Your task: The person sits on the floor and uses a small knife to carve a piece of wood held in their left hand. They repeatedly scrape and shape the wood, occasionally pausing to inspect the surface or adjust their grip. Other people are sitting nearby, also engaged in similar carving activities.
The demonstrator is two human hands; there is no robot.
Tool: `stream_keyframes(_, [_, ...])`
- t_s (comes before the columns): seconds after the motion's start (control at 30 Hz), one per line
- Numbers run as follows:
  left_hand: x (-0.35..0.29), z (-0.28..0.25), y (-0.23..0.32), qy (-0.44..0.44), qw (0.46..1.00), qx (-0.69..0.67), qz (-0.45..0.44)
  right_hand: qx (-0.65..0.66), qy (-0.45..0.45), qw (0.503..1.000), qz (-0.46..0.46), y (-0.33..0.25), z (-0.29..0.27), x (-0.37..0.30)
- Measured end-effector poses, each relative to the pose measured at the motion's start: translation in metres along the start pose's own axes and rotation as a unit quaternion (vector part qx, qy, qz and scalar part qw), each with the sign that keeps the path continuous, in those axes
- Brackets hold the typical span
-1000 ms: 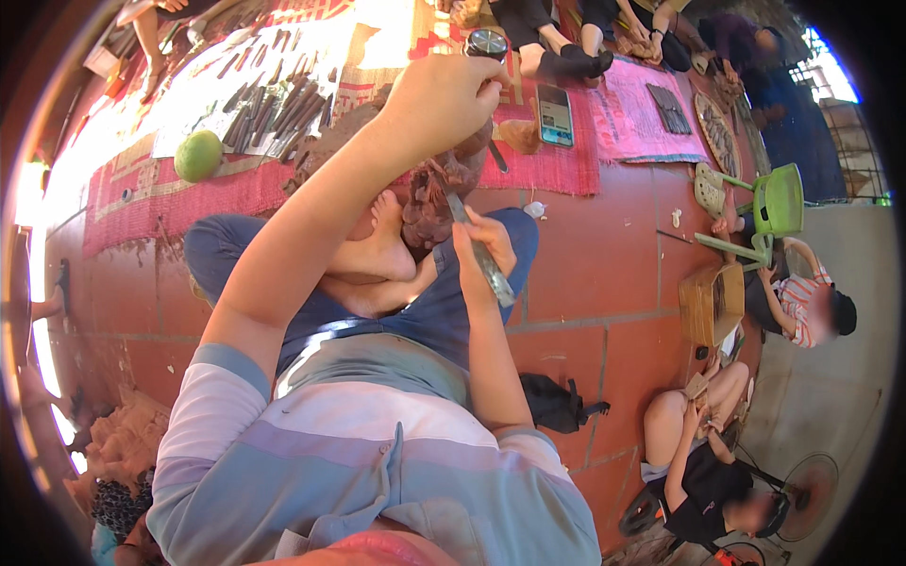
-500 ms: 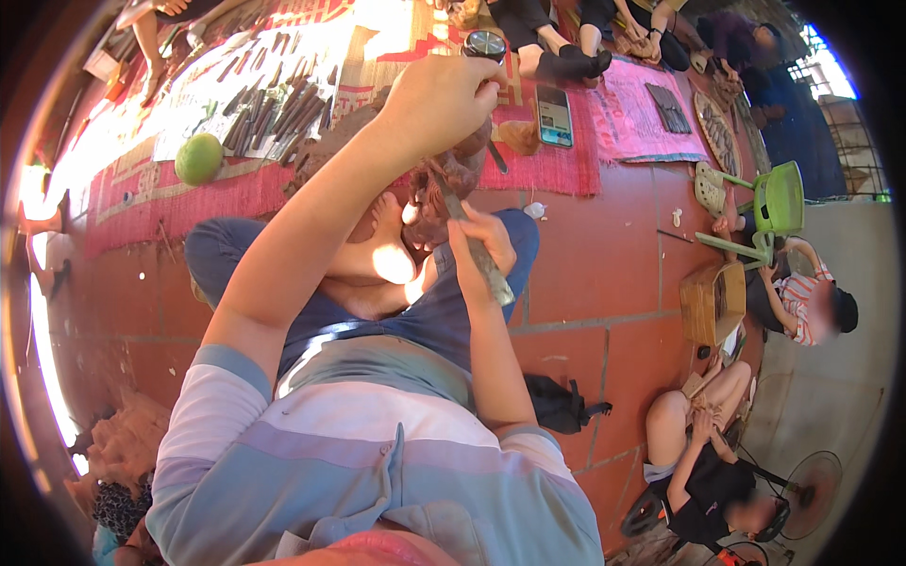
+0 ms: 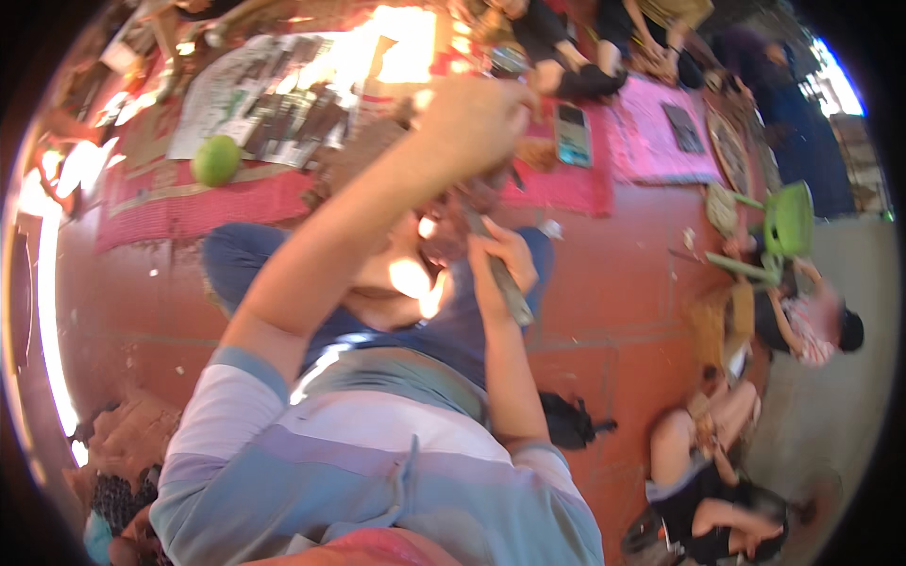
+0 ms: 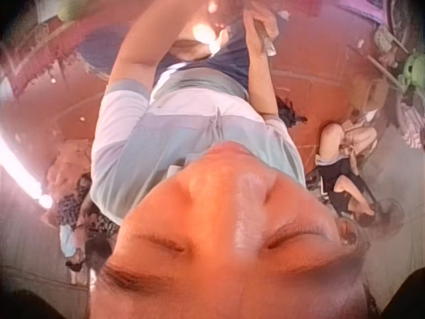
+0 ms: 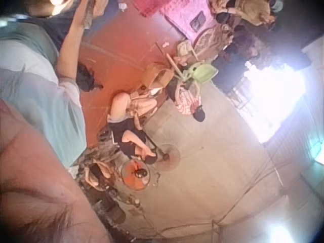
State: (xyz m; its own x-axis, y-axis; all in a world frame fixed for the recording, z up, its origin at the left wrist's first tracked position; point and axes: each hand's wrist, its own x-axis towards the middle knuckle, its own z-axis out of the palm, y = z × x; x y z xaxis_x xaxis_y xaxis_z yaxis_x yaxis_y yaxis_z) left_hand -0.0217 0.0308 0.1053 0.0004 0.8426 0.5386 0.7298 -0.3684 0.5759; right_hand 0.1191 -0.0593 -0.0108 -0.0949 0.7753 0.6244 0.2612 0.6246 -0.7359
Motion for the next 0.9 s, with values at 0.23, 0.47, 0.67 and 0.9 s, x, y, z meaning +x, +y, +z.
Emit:
stream_keyframes(0.23, [0.006, -0.01, 0.009, -0.059, 0.998, 0.026, -0.026, 0.073, 0.02, 0.995, 0.064, 0.005, 0.003, -0.015])
stream_keyframes(0.47, [0.004, -0.013, 0.01, -0.062, 0.997, 0.033, -0.025, 0.166, 0.062, 0.975, 0.133, 0.006, 0.002, -0.014])
stream_keyframes(0.67, [0.001, -0.004, 0.005, -0.002, 1.0, 0.026, 0.011, 0.183, 0.033, 0.972, 0.146, 0.01, 0.003, -0.026])
stream_keyframes(0.9, [0.003, -0.012, 0.007, -0.027, 0.999, 0.005, -0.026, -0.041, -0.048, 0.997, -0.048, 0.003, -0.01, -0.012])
